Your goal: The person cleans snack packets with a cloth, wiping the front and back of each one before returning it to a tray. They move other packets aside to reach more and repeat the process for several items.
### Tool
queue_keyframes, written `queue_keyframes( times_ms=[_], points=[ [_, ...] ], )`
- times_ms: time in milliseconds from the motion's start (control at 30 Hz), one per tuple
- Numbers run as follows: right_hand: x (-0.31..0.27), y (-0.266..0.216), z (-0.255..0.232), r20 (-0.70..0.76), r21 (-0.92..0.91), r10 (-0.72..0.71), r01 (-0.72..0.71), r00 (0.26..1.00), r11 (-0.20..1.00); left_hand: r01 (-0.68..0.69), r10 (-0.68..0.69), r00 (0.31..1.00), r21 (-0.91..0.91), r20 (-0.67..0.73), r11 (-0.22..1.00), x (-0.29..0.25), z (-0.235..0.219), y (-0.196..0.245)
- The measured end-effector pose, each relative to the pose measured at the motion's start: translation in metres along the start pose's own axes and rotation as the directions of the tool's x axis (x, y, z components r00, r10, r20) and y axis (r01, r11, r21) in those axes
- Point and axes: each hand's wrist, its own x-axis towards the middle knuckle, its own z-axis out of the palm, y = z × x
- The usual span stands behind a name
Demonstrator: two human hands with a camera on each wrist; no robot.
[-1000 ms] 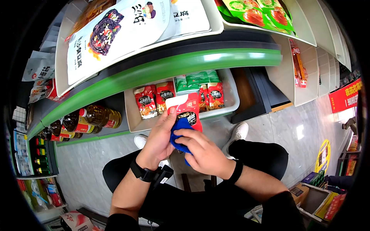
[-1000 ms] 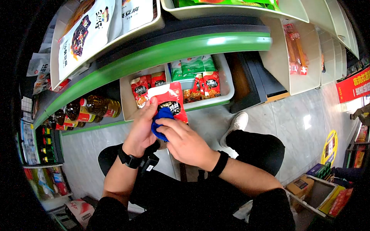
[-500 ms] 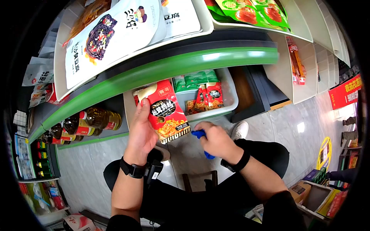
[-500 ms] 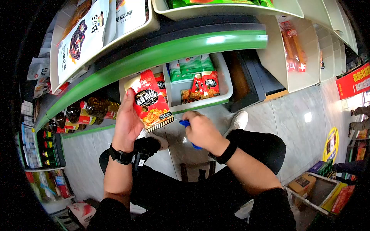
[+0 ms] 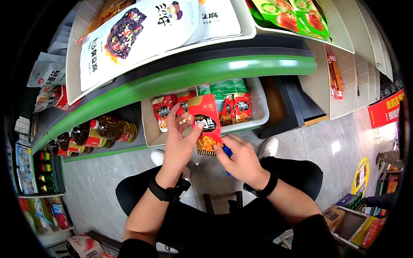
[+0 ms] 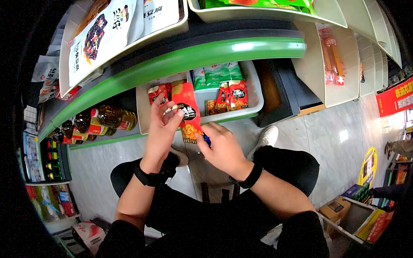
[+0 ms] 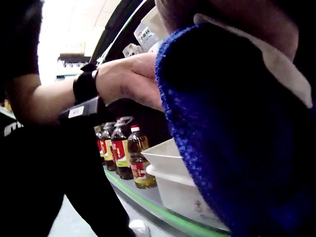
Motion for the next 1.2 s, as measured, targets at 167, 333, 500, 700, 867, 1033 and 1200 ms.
queue_keyframes(
  times_ms=[167, 333, 500, 700, 867, 1033, 1200],
  points=[
    [-0.005, 0.0, -0.002, 0.111, -0.236, -0.266, 0.285, 0.958, 0.929, -0.15, 0.147, 0.965, -0.001, 0.219, 0.989, -0.009, 0.014, -0.004],
    [-0.008, -0.001, 0.004, 0.188, -0.054, -0.343, 0.359, 0.92, 0.932, 0.171, -0.105, 0.96, -0.247, 0.258, 0.954, -0.012, 0.016, 0.002],
    [0.006, -0.008, -0.017, 0.161, 0.247, -0.169, 0.126, 0.972, 0.961, 0.269, -0.137, 0.939, -0.429, 0.314, 0.863, 0.001, 0.004, 0.008],
    [0.012, 0.0, -0.023, -0.046, 0.583, 0.217, -0.15, 0.975, 0.799, 0.412, -0.233, 0.889, -0.466, 0.395, 0.783, -0.003, 0.004, 0.006],
    [0.009, 0.003, -0.011, -0.022, 0.374, -0.108, 0.108, 0.994, 0.921, 0.375, -0.183, 0.881, -0.408, 0.436, 0.833, -0.013, 0.016, 0.006],
    [0.006, -0.006, -0.012, 0.063, -0.024, -0.155, 0.157, 0.986, 0.987, 0.465, -0.219, 0.853, -0.498, 0.474, 0.732, -0.012, 0.014, 0.004],
    [0.008, -0.001, -0.009, -0.04, -0.185, -0.221, 0.21, 0.974, 0.96, 0.482, -0.215, 0.843, -0.515, 0.493, 0.709, -0.014, 0.015, 0.008]
  ],
)
